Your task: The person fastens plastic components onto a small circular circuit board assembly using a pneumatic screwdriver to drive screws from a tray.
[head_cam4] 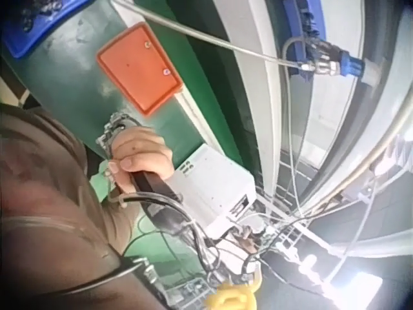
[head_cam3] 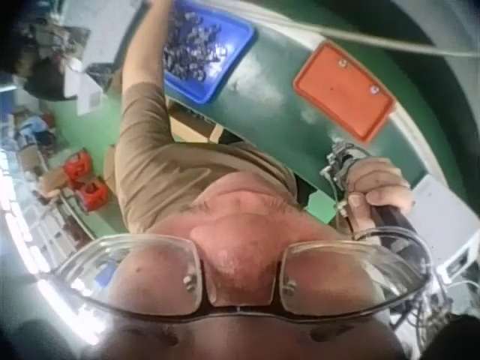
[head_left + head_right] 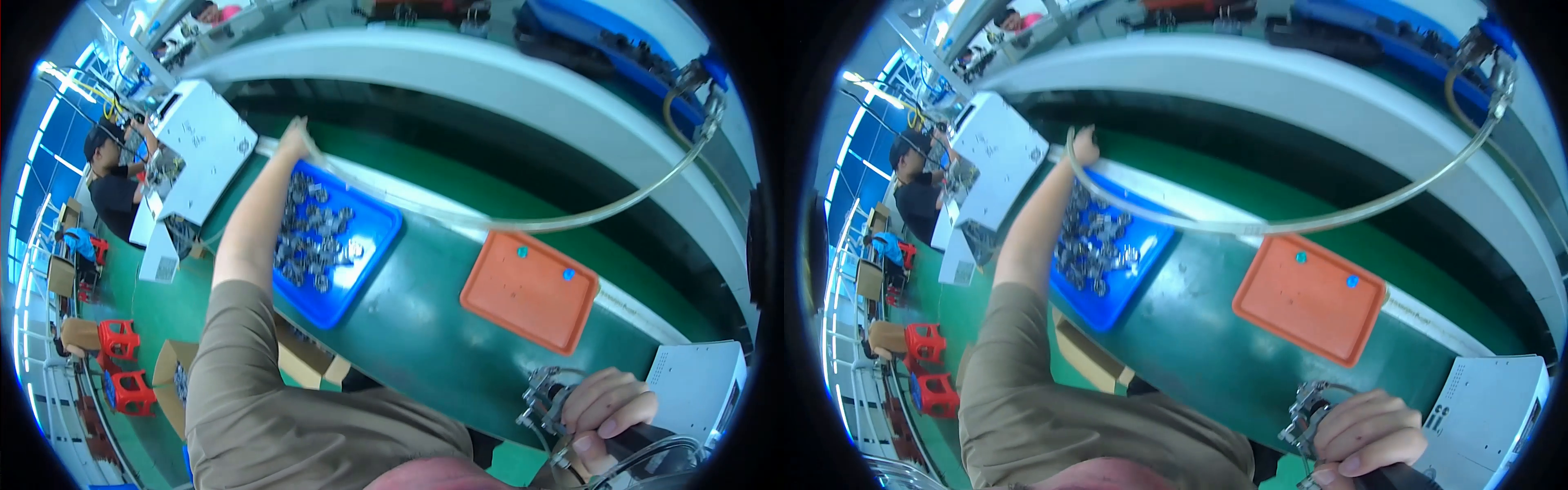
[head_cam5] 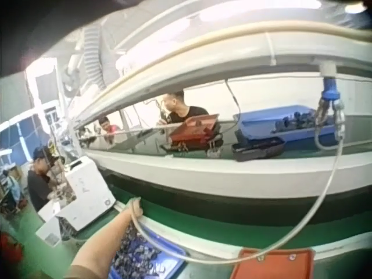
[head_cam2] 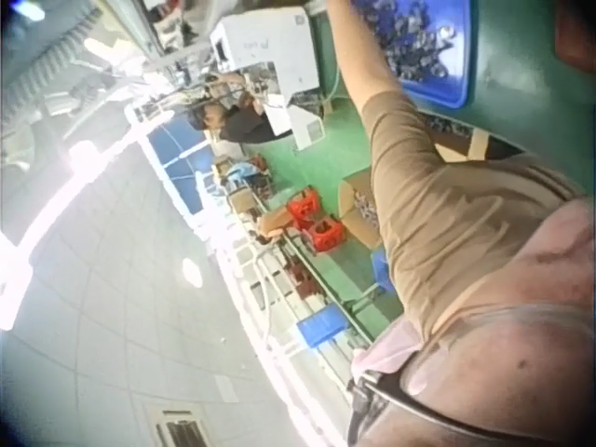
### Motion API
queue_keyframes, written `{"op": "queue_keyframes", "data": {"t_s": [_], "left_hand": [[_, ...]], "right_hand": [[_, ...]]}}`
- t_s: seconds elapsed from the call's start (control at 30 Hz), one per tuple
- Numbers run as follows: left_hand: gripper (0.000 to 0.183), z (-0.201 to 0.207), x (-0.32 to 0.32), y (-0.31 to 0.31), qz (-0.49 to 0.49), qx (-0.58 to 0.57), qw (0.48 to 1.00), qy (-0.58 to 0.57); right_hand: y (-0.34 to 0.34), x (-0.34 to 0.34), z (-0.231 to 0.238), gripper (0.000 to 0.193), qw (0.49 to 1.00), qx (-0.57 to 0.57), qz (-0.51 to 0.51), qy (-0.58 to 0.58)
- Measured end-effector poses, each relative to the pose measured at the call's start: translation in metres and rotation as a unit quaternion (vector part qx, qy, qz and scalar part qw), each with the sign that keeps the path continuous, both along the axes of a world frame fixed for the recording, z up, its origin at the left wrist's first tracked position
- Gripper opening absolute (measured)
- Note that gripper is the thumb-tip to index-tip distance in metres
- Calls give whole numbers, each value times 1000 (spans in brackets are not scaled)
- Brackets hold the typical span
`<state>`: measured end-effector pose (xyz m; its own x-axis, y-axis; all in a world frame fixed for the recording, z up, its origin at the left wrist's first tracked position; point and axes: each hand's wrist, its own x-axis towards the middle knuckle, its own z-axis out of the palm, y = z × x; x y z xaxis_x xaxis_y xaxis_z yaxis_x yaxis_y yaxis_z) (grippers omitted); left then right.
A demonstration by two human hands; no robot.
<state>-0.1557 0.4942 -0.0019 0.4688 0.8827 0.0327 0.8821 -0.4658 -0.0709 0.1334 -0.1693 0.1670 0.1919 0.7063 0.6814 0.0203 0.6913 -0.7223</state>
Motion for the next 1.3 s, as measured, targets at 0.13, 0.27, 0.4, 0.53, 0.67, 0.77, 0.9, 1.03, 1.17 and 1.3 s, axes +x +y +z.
{"op": "queue_keyframes", "data": {"t_s": [0.13, 0.27, 0.4, 0.53, 0.67, 0.77, 0.9, 1.03, 1.17, 1.3], "left_hand": [[55, -18, 18, -1, 46, -6, 989, -142], [40, -1, 26, -11, 3, 37, 986, -164], [34, 16, 15, -23, -52, 8, 985, -167], [34, 55, 60, -107, -154, -59, 966, -200], [31, 91, 79, -264, -286, -100, 933, -195], [34, 102, 73, -375, -406, -121, 879, -216], [37, 70, 80, -465, -468, -256, 800, -276], [40, 34, 121, -486, -555, -173, 787, -205], [38, 12, 139, -488, -572, -153, 775, -219], [37, 3, 142, -488, -544, -188, 754, -317]], "right_hand": [[5, -9, 0, 33, 997, -33, -64, 39], [8, -10, -2, 33, 995, -41, -69, 53], [19, -13, 1, 32, 997, -31, -52, 53], [8, -17, -2, 33, 995, -18, -69, 65], [-4, -14, -5, 33, 994, -39, -83, 57], [-10, -6, 1, 32, 997, -44, -57, 40], [-2, -4, 9, 35, 998, -40, -17, 38], [12, 14, 3, 33, 998, -58, 6, -30], [10, 36, -2, 29, 992, -76, 53, -80], [8, 44, -3, 30, 988, -92, 72, -105]]}}
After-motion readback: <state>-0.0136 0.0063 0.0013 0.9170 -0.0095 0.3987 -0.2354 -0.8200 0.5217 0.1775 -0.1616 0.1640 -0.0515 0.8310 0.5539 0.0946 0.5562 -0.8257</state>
